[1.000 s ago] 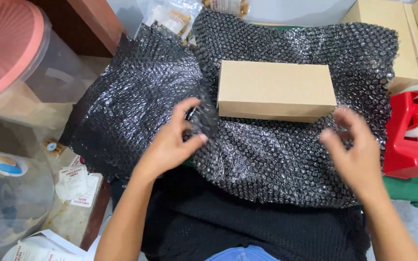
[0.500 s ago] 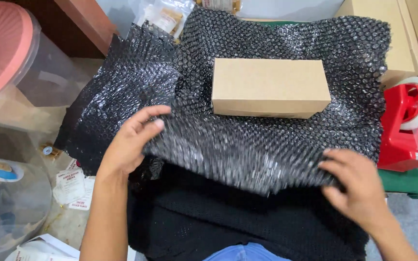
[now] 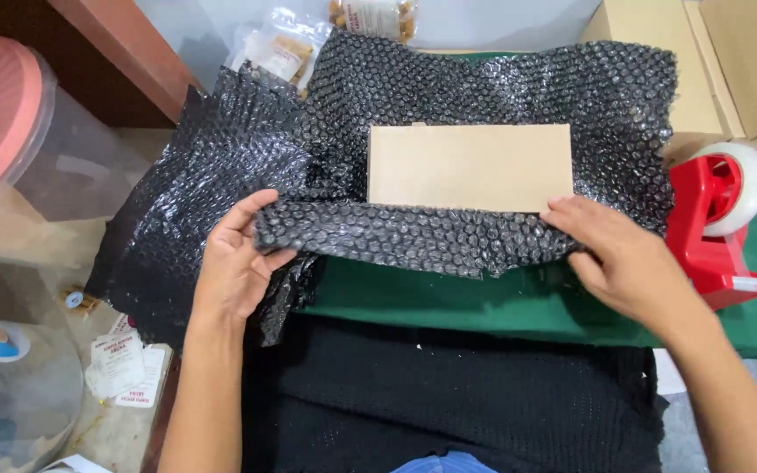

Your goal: Wrapping a small cardboard box with black bubble wrap and securing it with clear tape from a dispenser.

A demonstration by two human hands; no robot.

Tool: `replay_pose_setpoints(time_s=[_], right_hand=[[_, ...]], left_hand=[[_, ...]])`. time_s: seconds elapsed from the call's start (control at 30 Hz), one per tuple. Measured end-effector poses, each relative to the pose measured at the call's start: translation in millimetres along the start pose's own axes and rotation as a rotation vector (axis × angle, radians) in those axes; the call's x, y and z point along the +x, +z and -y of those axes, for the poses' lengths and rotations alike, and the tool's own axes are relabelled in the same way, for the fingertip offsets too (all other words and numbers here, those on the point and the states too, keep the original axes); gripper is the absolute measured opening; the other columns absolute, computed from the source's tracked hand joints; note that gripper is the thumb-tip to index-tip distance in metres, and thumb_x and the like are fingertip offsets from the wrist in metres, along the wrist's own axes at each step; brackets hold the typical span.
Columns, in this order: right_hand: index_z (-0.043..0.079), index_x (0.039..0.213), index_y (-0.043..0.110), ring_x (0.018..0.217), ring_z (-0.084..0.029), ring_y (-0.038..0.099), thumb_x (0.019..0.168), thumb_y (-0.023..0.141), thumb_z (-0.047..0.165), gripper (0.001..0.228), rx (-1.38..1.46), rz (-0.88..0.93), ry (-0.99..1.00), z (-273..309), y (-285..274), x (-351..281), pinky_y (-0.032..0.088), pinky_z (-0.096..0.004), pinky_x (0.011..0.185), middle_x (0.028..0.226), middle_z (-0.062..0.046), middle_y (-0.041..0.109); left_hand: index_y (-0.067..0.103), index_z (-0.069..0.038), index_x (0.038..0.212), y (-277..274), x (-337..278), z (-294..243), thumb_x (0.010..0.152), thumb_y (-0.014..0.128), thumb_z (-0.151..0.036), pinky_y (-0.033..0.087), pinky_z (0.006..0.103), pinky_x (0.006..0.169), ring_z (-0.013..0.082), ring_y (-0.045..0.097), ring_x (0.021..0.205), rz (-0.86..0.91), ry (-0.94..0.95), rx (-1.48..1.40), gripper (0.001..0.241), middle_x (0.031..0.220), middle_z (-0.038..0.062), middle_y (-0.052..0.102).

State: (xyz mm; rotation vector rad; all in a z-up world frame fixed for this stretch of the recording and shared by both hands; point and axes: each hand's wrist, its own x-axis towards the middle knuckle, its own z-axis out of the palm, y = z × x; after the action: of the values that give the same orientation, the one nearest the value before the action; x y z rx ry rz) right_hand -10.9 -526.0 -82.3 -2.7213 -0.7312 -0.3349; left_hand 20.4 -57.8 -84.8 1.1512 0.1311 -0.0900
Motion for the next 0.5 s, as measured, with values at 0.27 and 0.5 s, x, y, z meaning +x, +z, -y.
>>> replay_pose_setpoints(time_s=[0.27,0.5], right_hand=[[0.012,0.12,0.078,0.105,-0.028,0.069,0.1,0.075,0.016,0.02,-0.064,-0.168,0.213,-39,-54,65,0.048,-0.042,0.094,0.118,-0.006,0.077],[0.017,0.127,0.073,0.105,-0.039,0.07,0.099,0.067,0.045,0.04,-0.275,0.24,0.574,-52,-42,128,0.057,-0.056,0.082,0.113,-0.013,0.078]], left_hand=[[0.049,-0.009,0.144,55,46,-28,0.093,0.06,-0.021,0.05,0.0482,0.113,0.0377,0.064,0.131,-0.201,-0.06,-0.244,0.053,0.137,0.02,0.064],[0.012,-0.026,0.163,94,64,0,0.094,0.063,-0.022,0.045,0.0421,0.115,0.0395,0.055,0.142,-0.119,0.203,-0.108,0.085,0.153,0.031,0.051]])
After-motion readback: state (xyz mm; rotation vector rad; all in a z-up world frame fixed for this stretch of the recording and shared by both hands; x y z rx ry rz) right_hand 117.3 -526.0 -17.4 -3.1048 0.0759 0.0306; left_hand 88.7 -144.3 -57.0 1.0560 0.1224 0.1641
